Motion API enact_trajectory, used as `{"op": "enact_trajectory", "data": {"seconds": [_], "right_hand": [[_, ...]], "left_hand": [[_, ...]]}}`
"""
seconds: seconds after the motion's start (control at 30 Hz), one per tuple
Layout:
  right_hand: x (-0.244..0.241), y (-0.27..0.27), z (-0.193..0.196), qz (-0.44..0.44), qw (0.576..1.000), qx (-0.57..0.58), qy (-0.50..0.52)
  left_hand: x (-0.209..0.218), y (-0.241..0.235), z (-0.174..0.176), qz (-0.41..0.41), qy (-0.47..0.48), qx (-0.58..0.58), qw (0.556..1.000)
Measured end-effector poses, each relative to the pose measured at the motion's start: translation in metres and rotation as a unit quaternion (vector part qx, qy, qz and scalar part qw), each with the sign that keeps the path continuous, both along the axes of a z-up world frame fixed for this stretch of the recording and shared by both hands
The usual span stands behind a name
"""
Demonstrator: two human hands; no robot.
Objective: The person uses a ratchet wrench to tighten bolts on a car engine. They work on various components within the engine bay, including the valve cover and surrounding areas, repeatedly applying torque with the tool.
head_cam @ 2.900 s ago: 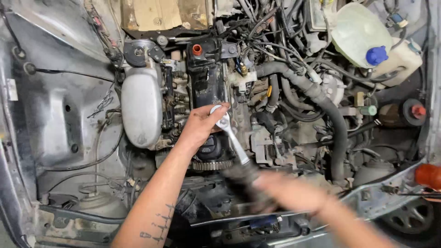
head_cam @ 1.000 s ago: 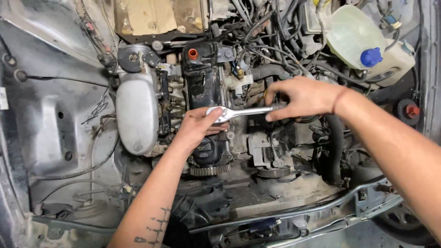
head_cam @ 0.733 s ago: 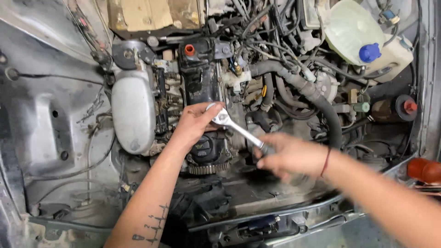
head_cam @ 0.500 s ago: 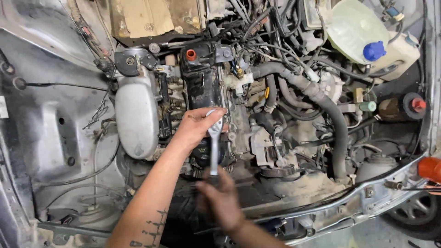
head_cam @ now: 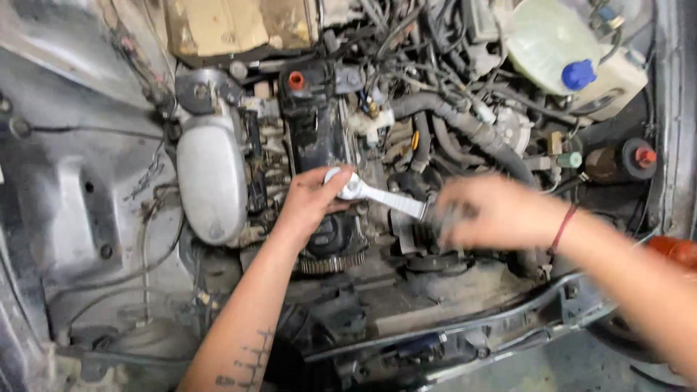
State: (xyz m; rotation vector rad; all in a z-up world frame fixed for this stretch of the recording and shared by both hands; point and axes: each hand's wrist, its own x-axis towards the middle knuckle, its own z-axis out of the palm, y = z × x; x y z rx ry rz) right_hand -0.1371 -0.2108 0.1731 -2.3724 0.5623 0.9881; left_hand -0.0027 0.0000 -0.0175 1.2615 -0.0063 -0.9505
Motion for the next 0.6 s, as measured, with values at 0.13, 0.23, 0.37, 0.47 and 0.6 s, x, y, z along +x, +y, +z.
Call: {"op": "enact_trajectory", "data": {"seconds": [0.13,0.23,0.37,0.47,0.6], "right_hand": [[0.06,-0.081,-0.034,0.148,0.935,-0.253,-0.202],[0.09,-0.069,-0.011,0.222,0.938,-0.257,-0.067],[0.067,-0.064,-0.009,-0.003,0.995,0.012,0.101],[0.032,-0.072,-0.043,-0.132,0.963,0.176,0.158],[-0.03,-0.028,-0.057,-0.247,0.943,0.21,0.08]], "left_hand": [[0.004,0.004,-0.002,0.002,0.008,-0.012,1.0],[0.008,0.009,0.003,-0.01,0.006,0.008,1.0],[0.001,0.009,0.002,0.0,0.009,-0.011,1.0],[0.005,0.006,0.009,0.017,0.017,-0.015,1.0],[0.009,0.003,-0.001,0.024,0.022,-0.016,0.999]]}}
